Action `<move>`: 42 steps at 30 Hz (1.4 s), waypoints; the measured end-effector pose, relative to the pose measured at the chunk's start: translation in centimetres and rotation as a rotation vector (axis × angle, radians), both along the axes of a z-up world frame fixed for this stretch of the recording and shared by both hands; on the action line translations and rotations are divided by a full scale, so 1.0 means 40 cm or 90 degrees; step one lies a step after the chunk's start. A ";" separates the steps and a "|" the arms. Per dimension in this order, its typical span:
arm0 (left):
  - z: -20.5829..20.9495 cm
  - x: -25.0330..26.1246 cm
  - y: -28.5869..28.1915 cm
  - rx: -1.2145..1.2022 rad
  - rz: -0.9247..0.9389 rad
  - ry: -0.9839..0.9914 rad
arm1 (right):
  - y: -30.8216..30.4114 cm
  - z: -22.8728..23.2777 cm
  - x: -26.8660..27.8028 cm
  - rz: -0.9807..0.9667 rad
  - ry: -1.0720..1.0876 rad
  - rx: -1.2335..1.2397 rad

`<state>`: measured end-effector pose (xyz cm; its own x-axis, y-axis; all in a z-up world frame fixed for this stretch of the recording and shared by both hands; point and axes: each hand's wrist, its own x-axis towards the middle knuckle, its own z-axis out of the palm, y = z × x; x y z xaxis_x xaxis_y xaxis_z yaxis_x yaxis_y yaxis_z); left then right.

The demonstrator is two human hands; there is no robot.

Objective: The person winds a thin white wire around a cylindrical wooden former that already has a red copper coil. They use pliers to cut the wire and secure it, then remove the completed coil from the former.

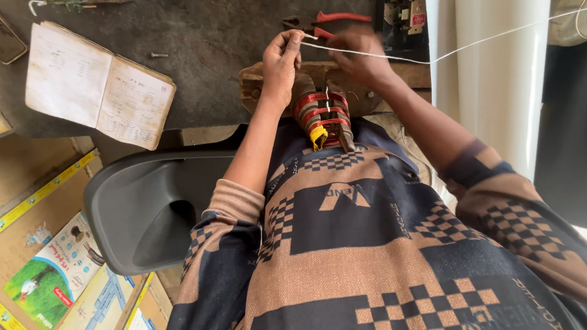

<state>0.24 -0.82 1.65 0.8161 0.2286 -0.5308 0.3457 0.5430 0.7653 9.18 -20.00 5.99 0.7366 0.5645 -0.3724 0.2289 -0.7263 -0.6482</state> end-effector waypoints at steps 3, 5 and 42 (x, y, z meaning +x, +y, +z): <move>-0.011 -0.021 0.001 -0.013 0.005 0.004 | -0.009 0.041 -0.023 -0.045 0.441 0.023; -0.018 -0.010 -0.011 -0.029 0.004 -0.001 | -0.018 0.058 -0.029 0.013 0.497 0.087; 0.079 -0.022 -0.095 -0.021 -0.024 -0.050 | 0.013 0.267 -0.097 -0.096 -0.319 0.258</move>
